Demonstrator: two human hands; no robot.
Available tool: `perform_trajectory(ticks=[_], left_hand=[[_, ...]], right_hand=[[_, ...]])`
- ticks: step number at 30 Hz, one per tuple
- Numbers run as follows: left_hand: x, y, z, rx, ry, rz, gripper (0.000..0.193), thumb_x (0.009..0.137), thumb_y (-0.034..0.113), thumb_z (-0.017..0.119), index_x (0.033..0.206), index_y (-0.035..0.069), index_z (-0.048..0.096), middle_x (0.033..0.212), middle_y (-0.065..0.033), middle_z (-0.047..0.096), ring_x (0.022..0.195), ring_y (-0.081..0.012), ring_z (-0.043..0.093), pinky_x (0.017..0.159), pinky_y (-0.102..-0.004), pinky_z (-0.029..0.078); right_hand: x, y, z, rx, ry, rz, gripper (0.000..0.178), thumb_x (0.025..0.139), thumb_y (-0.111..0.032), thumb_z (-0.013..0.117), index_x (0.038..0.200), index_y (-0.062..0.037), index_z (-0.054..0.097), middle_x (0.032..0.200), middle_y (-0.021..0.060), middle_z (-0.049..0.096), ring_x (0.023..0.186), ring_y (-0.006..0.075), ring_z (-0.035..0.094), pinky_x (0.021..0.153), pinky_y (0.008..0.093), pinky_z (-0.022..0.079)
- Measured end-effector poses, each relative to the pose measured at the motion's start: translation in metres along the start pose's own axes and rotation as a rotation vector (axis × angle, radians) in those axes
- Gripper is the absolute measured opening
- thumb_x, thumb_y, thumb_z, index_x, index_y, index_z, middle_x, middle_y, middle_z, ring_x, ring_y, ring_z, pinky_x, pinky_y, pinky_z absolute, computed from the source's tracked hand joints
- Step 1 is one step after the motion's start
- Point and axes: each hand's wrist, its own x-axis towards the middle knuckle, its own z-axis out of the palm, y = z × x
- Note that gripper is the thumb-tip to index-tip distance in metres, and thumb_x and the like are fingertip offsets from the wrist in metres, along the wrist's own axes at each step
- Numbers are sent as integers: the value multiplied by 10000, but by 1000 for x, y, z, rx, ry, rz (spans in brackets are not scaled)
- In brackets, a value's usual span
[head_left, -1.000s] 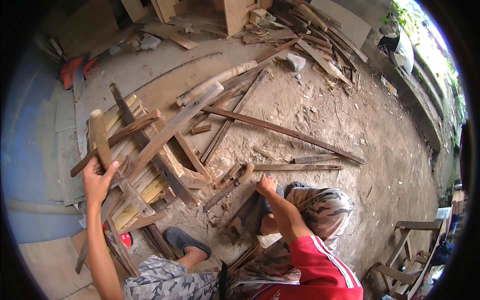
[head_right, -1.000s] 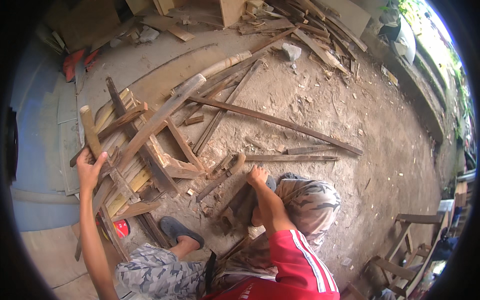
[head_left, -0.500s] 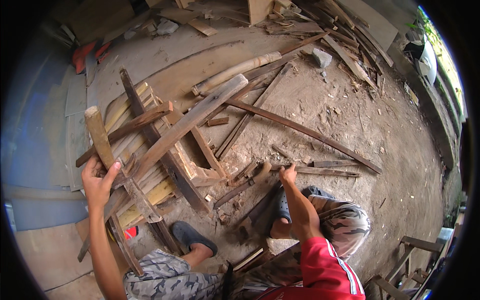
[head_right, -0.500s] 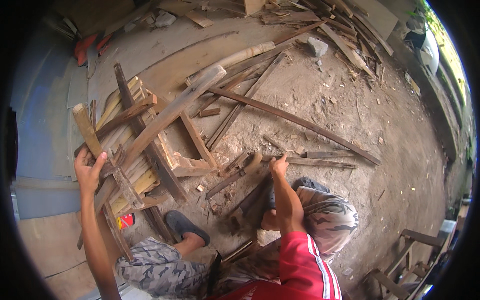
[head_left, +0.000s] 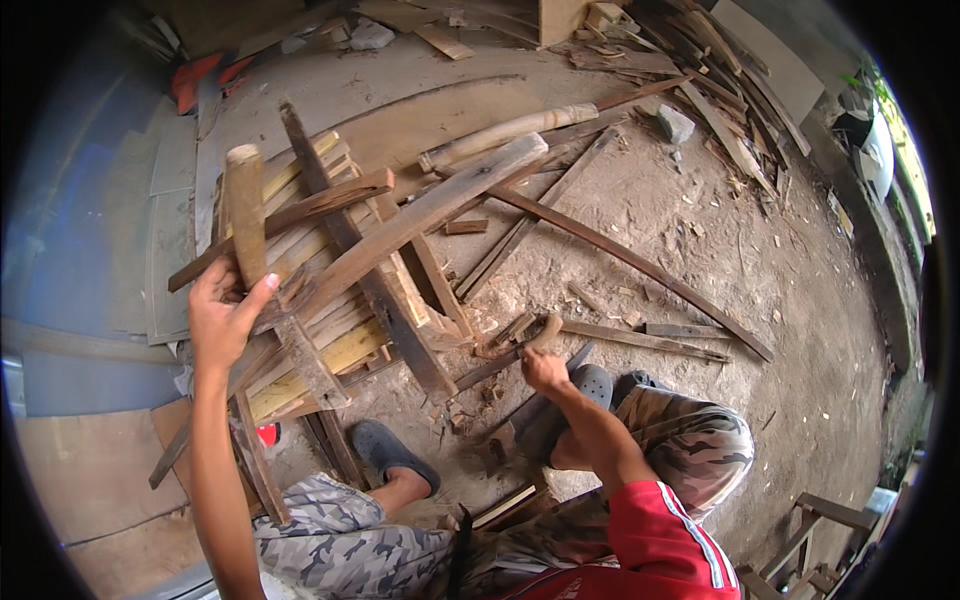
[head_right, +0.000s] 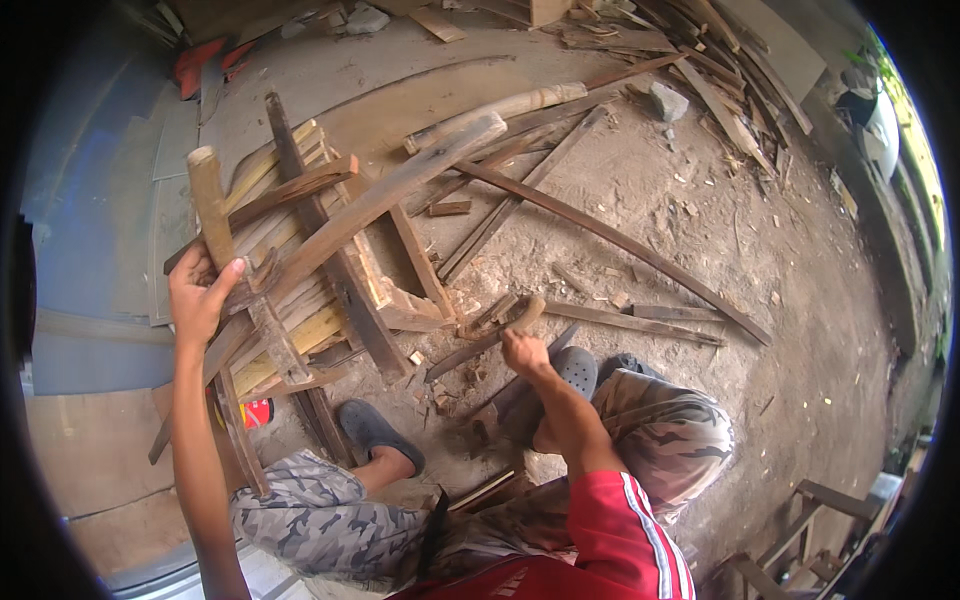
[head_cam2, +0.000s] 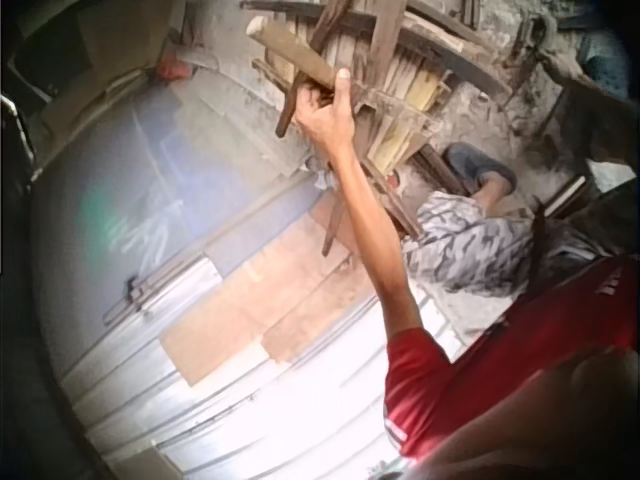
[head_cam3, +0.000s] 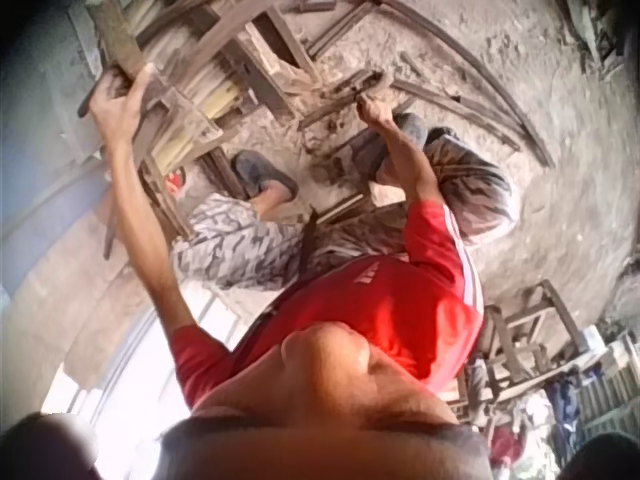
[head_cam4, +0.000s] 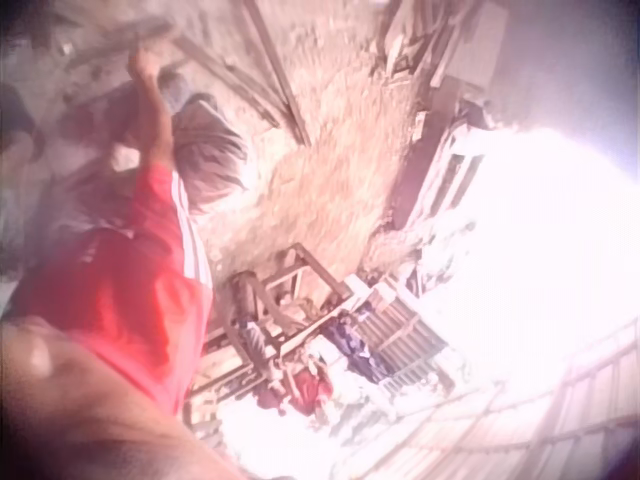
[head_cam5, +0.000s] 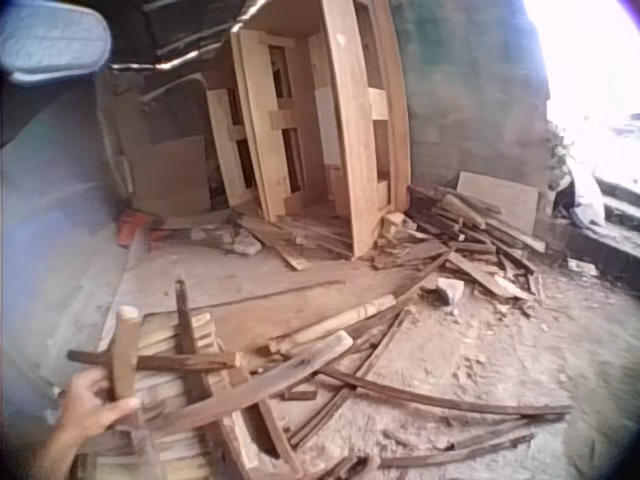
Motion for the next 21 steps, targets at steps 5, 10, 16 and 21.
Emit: perform_trajectory(ticks=[5,10,16,21], left_hand=[[2,7,2,16,4,14,273,821,126,772,994,-38,638,867,-70,686,757,-92,611,683,-233,485],[1,9,1,59,2,-1,285,808,154,788,965,-32,641,831,-75,688,733,-91,617,658,-235,489],[4,6,7,-11,-7,15,293,803,171,796,956,-30,647,833,-83,696,732,-101,628,662,-241,493],[-2,11,-5,58,-24,32,333,787,220,808,976,-17,669,896,-104,719,798,-148,663,719,-289,511]], right_hand=[[13,-57,54,466,15,830,456,897,-430,586,1139,-45,621,1101,235,673,1074,398,631,918,477,496],[18,-70,58,632,353,1019,401,901,-305,570,1193,-30,560,1158,194,637,1116,388,591,965,467,436],[10,-1,52,-482,249,319,519,920,-238,508,1417,-109,428,1528,120,330,1465,336,194,1167,578,118],[38,18,23,-913,-109,-121,368,978,-261,414,1298,-157,564,1368,116,525,1371,327,359,1152,600,129]])
